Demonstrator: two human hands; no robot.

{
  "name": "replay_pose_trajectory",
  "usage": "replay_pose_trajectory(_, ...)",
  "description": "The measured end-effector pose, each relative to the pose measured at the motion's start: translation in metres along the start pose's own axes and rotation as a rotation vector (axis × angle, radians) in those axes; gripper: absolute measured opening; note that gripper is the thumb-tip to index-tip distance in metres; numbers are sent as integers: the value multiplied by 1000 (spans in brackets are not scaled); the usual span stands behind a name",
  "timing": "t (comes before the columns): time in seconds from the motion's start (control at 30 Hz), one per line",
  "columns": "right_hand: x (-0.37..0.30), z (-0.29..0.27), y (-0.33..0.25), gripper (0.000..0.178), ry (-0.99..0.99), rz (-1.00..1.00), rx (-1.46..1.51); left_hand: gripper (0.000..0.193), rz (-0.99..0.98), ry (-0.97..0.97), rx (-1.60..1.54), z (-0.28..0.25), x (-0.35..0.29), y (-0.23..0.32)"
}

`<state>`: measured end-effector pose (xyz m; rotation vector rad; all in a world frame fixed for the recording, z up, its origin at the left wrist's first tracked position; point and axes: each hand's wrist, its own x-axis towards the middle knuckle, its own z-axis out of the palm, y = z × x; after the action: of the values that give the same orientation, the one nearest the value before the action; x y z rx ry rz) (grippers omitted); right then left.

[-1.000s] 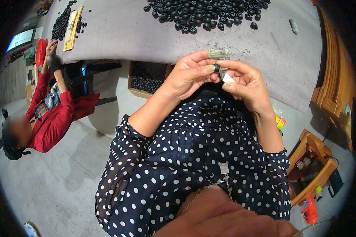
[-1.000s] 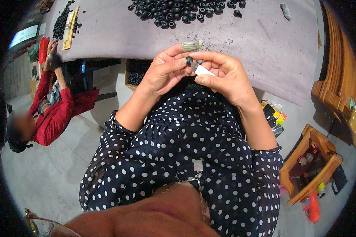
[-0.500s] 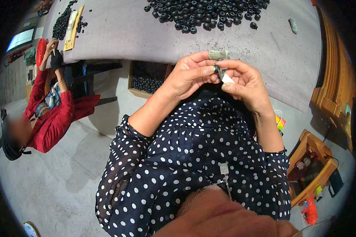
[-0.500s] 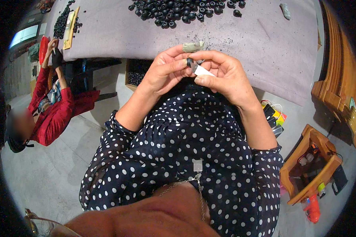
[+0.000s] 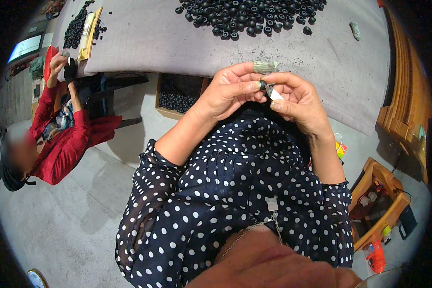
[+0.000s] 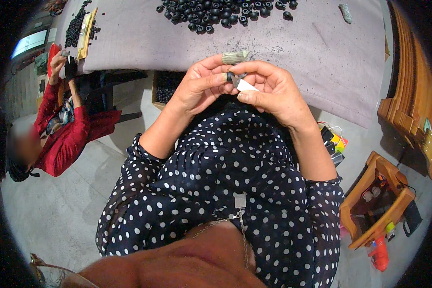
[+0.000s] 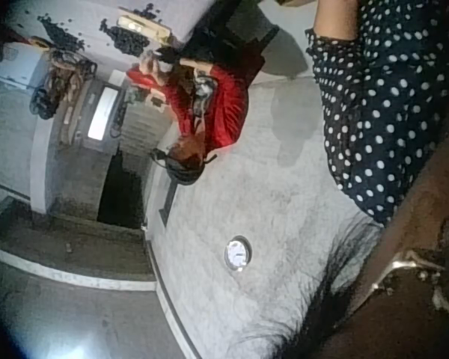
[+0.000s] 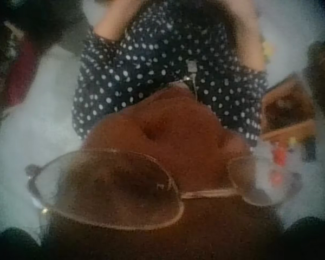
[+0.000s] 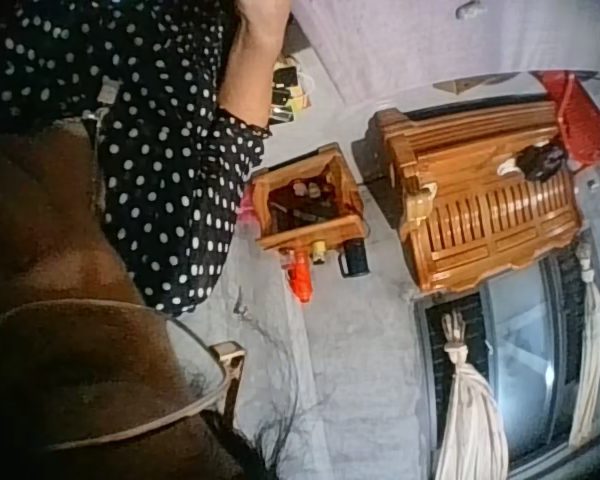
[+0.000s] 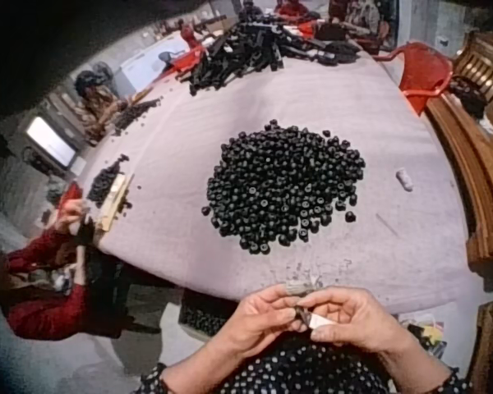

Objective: The person puts on eyeglasses, then repeatedly takes black components from a pile on the table, trims each component with a small blade, and places the trimmed components onto the table.

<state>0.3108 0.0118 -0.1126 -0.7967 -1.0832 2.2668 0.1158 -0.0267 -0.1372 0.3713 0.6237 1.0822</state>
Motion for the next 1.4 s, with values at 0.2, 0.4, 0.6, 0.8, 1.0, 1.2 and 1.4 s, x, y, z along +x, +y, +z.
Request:
replay_pose_trajectory(0.2,1,0,-2,42,-2,10,-3,38,15,-52,35,-6,3,0)
replay_pose_trajectory(0.4,5,0,0,39,-13,-6,-5,39,26,-57,40,-7,1,3)
replay_pose_trajectory(0.6,-1,-7,0,36,89,-25,-13,27,229,145,356,-3,-9,45)
replay_pose_trajectory(0.8,3,-11,-3,34,367,-190,-218,20,684,737,1261,-78,-21,125)
replay_pose_trajectory(1.0,2,-20,-6,33,432,-250,-315,19,836,905,1881,-120,-17,148)
replay_pose_trajectory(1.2,7,-17,-5,33,436,-244,-335,18,935,693,1876,-101,27,154)
replay_pose_trajectory(1.4,7,-16,-1,36,442,-211,-365,18,539,696,1884,-85,52,167)
